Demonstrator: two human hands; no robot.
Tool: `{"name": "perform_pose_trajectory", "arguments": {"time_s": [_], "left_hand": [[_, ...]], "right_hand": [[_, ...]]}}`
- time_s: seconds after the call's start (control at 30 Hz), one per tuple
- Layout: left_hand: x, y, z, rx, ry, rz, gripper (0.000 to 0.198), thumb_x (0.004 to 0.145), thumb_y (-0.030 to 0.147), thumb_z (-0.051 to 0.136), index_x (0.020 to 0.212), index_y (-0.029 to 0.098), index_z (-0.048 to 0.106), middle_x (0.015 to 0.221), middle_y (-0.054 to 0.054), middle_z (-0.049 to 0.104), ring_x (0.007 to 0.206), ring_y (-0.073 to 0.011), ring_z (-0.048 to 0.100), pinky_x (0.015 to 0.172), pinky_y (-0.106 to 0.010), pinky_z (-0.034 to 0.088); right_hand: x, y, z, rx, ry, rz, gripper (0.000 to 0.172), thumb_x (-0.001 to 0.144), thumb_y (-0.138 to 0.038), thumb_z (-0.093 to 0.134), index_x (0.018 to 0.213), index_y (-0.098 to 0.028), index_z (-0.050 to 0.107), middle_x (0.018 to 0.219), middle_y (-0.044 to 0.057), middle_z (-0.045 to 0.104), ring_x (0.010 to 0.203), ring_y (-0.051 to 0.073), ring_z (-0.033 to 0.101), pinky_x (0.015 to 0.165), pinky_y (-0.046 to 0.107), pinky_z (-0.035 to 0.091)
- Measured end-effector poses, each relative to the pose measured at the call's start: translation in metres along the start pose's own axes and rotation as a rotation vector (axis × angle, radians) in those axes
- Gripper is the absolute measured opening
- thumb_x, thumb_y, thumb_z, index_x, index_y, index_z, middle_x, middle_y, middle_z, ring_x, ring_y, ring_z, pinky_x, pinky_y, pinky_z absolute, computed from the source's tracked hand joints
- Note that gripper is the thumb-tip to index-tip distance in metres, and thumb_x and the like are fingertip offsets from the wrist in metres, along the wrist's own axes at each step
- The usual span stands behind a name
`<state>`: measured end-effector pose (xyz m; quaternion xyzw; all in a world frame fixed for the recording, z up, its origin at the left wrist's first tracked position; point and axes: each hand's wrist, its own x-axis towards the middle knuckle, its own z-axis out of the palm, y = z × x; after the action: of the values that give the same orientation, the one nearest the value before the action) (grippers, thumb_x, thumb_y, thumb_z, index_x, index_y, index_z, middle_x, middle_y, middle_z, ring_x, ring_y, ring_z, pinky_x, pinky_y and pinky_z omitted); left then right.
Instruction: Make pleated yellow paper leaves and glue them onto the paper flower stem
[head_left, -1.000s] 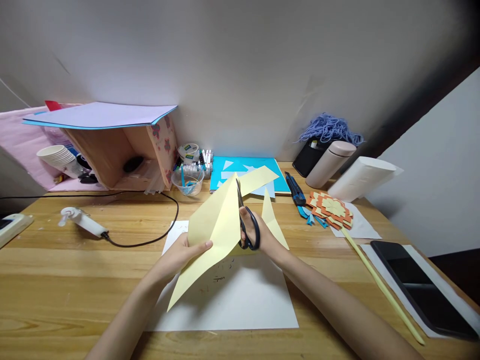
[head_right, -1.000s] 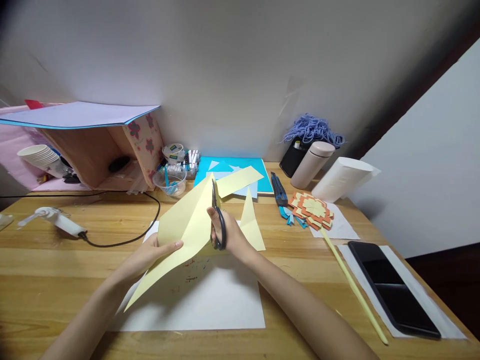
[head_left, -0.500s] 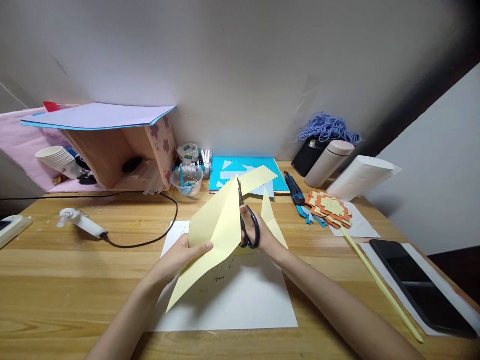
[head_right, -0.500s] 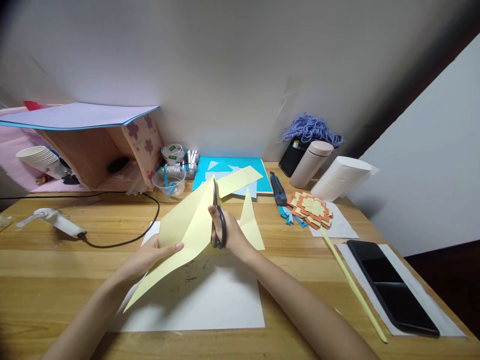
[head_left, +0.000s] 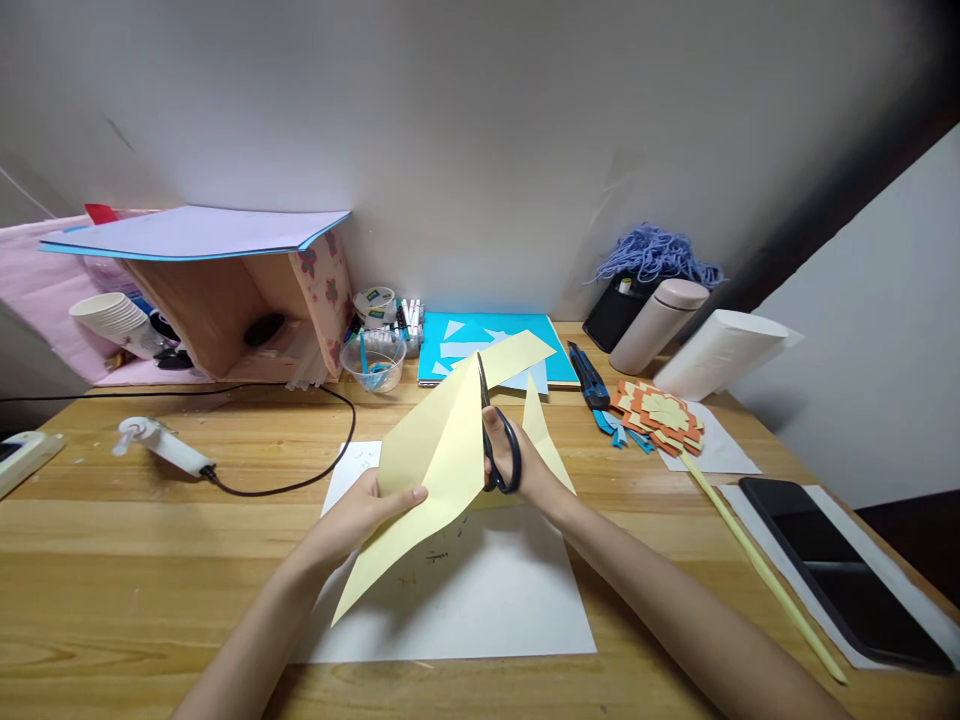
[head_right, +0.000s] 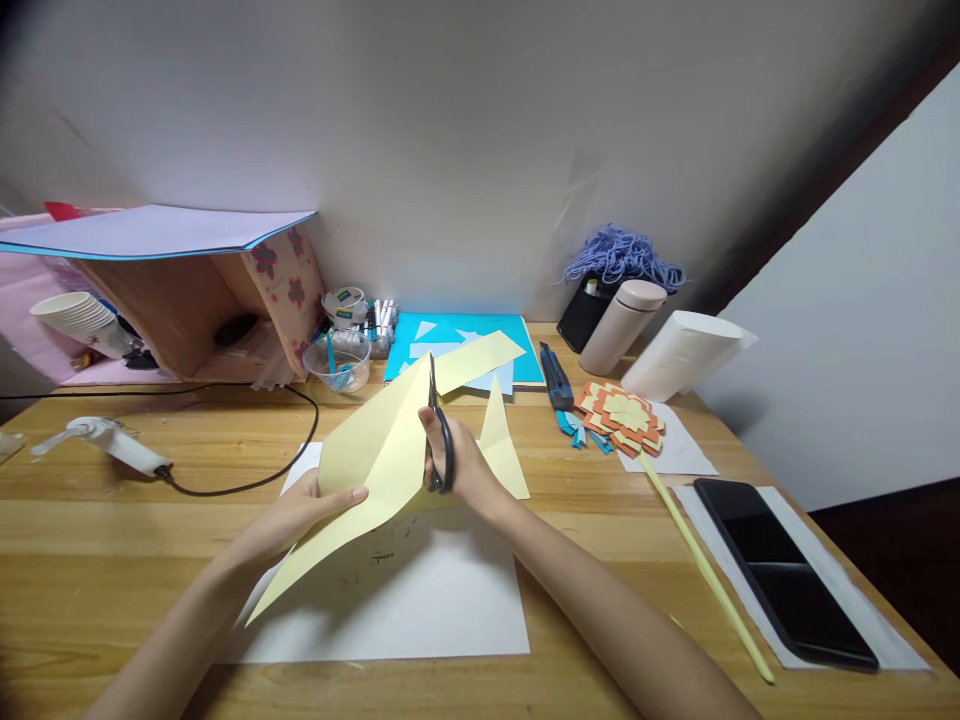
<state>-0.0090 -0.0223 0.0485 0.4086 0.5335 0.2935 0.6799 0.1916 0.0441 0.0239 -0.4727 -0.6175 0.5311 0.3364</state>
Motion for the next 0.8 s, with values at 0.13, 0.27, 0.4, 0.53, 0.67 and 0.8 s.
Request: {"name": "perform_pose_trajectory", "arguments": {"time_s": [0.13, 0.27, 0.4, 0.53, 0.67, 0.8], "left_hand": [[-0.0002, 0.0007, 0.0003, 0.007, -0.002, 0.007, 0.056, 0.069, 0.042, 0.071, 0.115, 0.015, 0.057, 0.094, -0.008, 0.069, 0.076, -0.0201, 0.064, 0.064, -0.027, 0.048], [-0.0001, 0.0003, 0.0003, 0.018, -0.014, 0.010, 0.053, 0.069, 0.043, 0.071, 0.112, 0.015, 0.058, 0.093, -0.007, 0.069, 0.076, -0.0201, 0.063, 0.064, -0.027, 0.048], [-0.0003, 0.0001, 0.0003, 0.017, -0.022, 0.004, 0.048, 0.069, 0.042, 0.070, 0.108, 0.016, 0.059, 0.090, -0.005, 0.069, 0.074, -0.0185, 0.063, 0.062, -0.025, 0.047], [-0.0007, 0.0007, 0.0004, 0.011, -0.012, -0.017, 0.045, 0.069, 0.042, 0.070, 0.105, 0.016, 0.059, 0.088, -0.005, 0.069, 0.072, -0.0175, 0.062, 0.061, -0.025, 0.047], [-0.0008, 0.0007, 0.0003, 0.009, -0.020, -0.006, 0.044, 0.070, 0.041, 0.070, 0.104, 0.016, 0.059, 0.085, -0.005, 0.069, 0.071, -0.0176, 0.062, 0.060, -0.024, 0.047], [-0.0003, -0.0005, -0.0002, 0.012, -0.014, 0.008, 0.045, 0.069, 0.041, 0.071, 0.105, 0.016, 0.059, 0.088, -0.005, 0.069, 0.074, -0.0184, 0.063, 0.061, -0.024, 0.047]], "right_hand": [[-0.0001, -0.0016, -0.0006, -0.012, -0.010, -0.004, 0.067, 0.076, -0.077, 0.017, 0.056, -0.019, 0.043, 0.040, -0.002, 0.045, 0.036, 0.011, 0.050, 0.041, 0.021, 0.041], [-0.0011, -0.0050, -0.0021, -0.001, -0.015, -0.035, 0.069, 0.077, -0.077, 0.013, 0.055, -0.019, 0.043, 0.042, -0.001, 0.047, 0.038, 0.011, 0.050, 0.041, 0.021, 0.040], [0.0001, -0.0030, -0.0026, -0.025, 0.010, -0.018, 0.068, 0.076, -0.077, 0.016, 0.054, -0.019, 0.042, 0.040, -0.002, 0.045, 0.036, 0.010, 0.049, 0.041, 0.021, 0.041], [0.0020, 0.0002, -0.0015, -0.024, 0.023, -0.007, 0.067, 0.075, -0.078, 0.018, 0.053, -0.019, 0.042, 0.039, -0.002, 0.045, 0.035, 0.010, 0.049, 0.041, 0.021, 0.040], [0.0024, -0.0004, -0.0011, -0.003, 0.036, 0.004, 0.066, 0.074, -0.079, 0.022, 0.052, -0.020, 0.041, 0.038, -0.002, 0.045, 0.034, 0.010, 0.049, 0.040, 0.021, 0.040], [0.0045, -0.0019, -0.0023, 0.124, 0.062, 0.045, 0.063, 0.070, -0.080, 0.031, 0.056, -0.020, 0.041, 0.037, -0.004, 0.044, 0.031, 0.011, 0.047, 0.035, 0.021, 0.039]]}}
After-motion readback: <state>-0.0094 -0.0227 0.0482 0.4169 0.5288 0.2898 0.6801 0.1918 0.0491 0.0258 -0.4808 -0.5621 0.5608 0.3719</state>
